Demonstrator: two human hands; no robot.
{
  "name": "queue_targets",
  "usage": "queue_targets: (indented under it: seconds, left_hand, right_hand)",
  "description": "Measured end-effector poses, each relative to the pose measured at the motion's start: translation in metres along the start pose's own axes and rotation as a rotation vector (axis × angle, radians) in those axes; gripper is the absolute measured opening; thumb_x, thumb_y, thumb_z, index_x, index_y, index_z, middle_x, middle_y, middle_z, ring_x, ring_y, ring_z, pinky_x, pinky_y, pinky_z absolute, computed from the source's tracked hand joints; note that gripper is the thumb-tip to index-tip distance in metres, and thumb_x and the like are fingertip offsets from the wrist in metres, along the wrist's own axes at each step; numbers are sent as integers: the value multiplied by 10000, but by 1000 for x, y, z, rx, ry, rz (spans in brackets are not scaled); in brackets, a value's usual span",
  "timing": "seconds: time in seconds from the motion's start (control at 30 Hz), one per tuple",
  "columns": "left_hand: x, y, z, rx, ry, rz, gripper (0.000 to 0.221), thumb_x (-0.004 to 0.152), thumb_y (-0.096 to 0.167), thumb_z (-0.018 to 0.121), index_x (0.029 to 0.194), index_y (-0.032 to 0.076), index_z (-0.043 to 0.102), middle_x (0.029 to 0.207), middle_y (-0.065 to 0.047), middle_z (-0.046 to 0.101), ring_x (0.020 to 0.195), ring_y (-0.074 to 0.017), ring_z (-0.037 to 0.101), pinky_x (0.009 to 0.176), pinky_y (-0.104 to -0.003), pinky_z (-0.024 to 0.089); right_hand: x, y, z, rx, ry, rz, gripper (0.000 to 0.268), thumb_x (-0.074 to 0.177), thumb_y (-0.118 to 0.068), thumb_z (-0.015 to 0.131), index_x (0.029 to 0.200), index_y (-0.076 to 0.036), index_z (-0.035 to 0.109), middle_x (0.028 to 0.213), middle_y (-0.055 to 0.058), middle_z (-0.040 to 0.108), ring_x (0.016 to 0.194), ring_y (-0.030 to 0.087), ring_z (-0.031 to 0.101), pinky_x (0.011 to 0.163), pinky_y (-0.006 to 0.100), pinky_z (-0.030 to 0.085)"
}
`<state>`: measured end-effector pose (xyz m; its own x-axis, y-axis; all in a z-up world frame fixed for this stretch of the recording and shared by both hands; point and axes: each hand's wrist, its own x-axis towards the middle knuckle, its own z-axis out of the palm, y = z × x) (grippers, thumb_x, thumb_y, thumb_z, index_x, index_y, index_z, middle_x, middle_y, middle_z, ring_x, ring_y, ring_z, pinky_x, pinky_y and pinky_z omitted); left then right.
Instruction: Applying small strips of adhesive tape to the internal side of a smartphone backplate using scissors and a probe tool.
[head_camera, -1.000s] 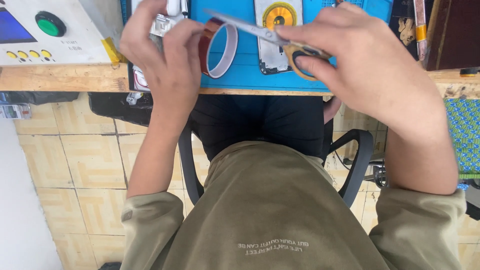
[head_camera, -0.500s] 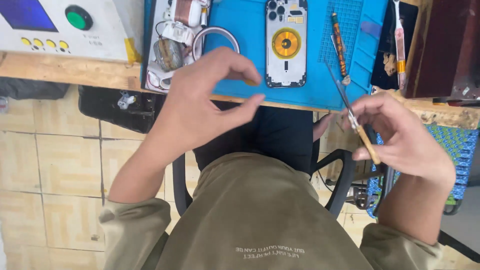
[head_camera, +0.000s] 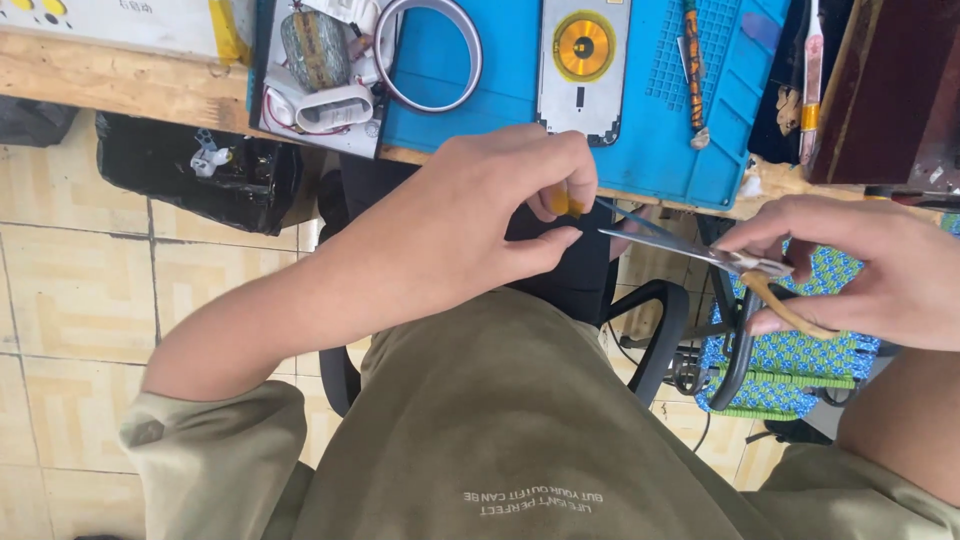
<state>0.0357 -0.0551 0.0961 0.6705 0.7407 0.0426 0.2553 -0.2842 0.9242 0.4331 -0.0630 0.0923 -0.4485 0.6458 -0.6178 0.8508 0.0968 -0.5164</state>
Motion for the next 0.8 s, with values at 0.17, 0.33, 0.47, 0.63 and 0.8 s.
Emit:
queue_targets:
  seconds: [0.17, 0.33, 0.47, 0.63, 0.8]
  left_hand:
    - [-10, -4, 4, -36, 67, -69, 187, 1036, 127, 744, 1201, 143, 657, 1167, -42, 683, 1049, -174, 709, 923, -335, 603]
    - [-25, -22, 38, -380, 322, -109, 266, 1122, 123, 646, 1384, 96, 689, 1400, -96, 671, 1334, -220, 724, 1214, -342, 654]
    - [-26, -44, 72, -739, 527, -166, 216, 1086, 85, 712, 1296, 51, 749, 1311, -150, 726, 1184, -242, 741, 1114, -350, 691]
    - [-22, -48, 84, -712, 681, -237, 219, 1041, 84, 771, 1255, 37, 780, 1187, -134, 780, 946, -182, 788, 961, -255, 655]
    - [-19, -51, 95, -737, 659, -167, 198, 1056, 2, 757, 1245, 55, 772, 1223, -128, 761, 1102, -187, 765, 1024, -262, 694]
  right_hand:
    - [-11, -23, 12, 31, 190, 39, 741, 636, -216, 989, 1347, -177, 786, 1093, -5, 844, 895, 154, 750, 742, 308, 661]
    - [14, -56, 54, -78, 606, 218, 530, 1004, -336, 888, 1435, -82, 713, 1012, 51, 763, 811, 216, 715, 763, 387, 525]
    - [62, -51, 77, -305, 902, 111, 387, 1071, -127, 953, 1370, 31, 764, 1141, 232, 635, 999, 416, 635, 779, 521, 511]
    - [69, -64, 76, -420, 848, 227, 496, 986, -178, 972, 1384, 41, 770, 1216, 220, 519, 1124, 428, 512, 752, 557, 578]
    - [48, -120, 87, 88, 1069, -128, 229, 1197, 146, 611, 1392, 107, 723, 1288, 278, 634, 1189, 355, 653, 867, 386, 619]
